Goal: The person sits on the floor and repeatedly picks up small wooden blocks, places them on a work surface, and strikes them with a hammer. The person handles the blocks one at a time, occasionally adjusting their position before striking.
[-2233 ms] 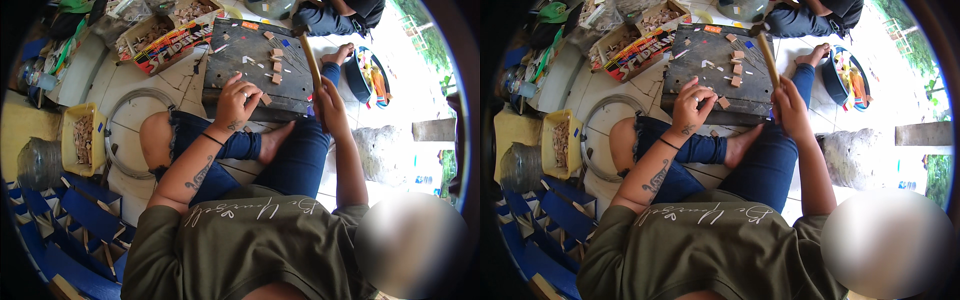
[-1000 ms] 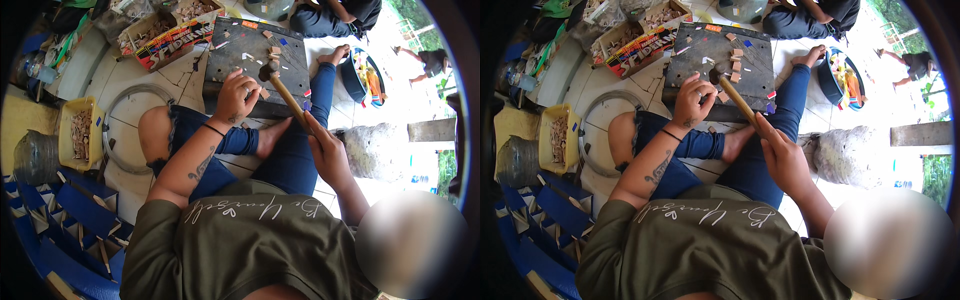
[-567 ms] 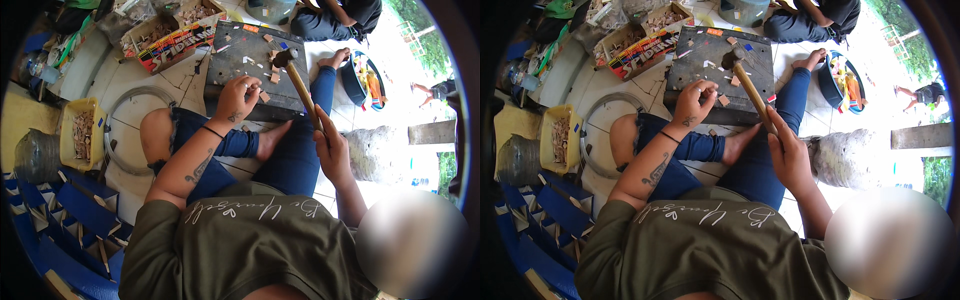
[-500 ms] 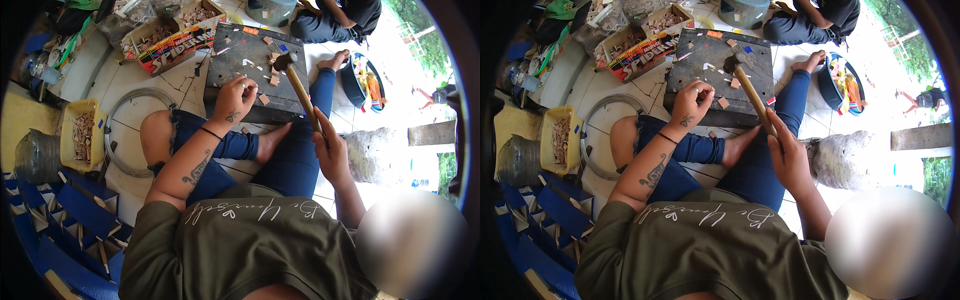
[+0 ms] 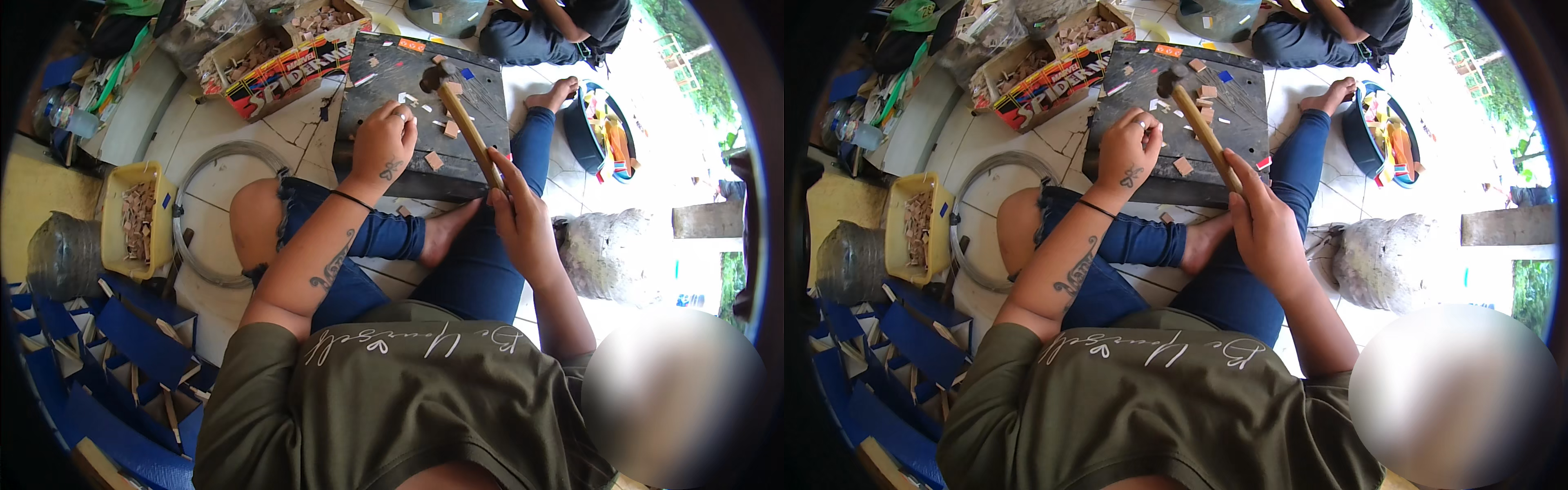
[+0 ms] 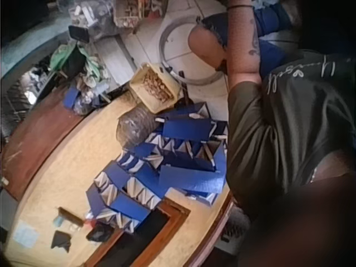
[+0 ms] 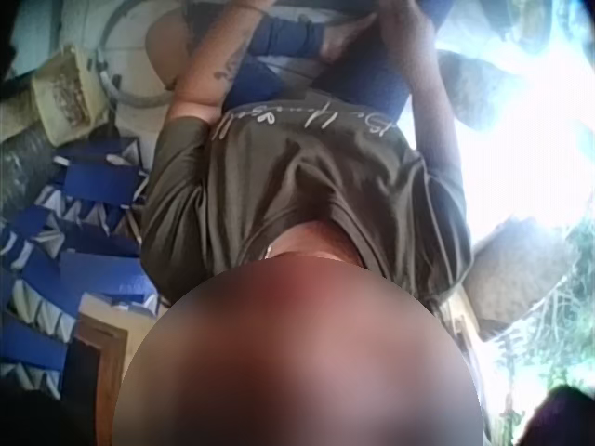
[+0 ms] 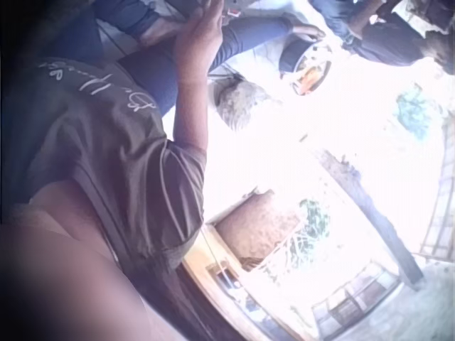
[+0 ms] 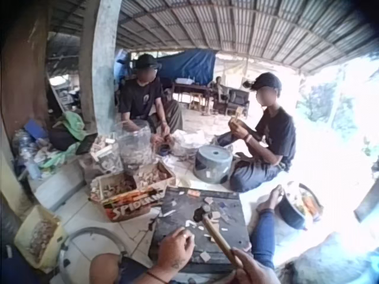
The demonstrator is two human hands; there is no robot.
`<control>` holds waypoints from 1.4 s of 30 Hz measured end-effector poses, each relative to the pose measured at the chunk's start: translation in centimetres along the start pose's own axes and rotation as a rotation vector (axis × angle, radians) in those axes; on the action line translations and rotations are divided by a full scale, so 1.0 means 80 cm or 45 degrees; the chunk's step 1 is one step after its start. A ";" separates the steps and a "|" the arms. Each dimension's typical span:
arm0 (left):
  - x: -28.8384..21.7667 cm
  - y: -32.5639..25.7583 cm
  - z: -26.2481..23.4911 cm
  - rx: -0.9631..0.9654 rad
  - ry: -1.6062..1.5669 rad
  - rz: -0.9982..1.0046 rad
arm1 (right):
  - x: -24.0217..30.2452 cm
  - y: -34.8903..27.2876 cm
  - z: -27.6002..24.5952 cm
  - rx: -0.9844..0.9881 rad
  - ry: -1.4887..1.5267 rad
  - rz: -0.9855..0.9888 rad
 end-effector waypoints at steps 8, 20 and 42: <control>0.008 -0.002 0.000 0.003 -0.053 -0.028 | 0.015 -0.010 0.013 -0.017 -0.155 -0.144; 0.011 -0.004 -0.001 -0.012 -0.063 -0.052 | 0.022 -0.010 0.000 -0.171 -0.054 -0.235; 0.016 -0.005 0.000 -0.016 -0.053 -0.108 | 0.007 -0.006 0.011 -0.139 -0.076 -0.250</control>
Point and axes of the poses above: each hand's wrist, its own y-axis towards the middle knuckle, its own z-axis out of the palm, x = y × z, the point moved 9 cm from there along y, towards the middle knuckle, and after that the axes turned 9 degrees about -y, right-handed, at the moved point
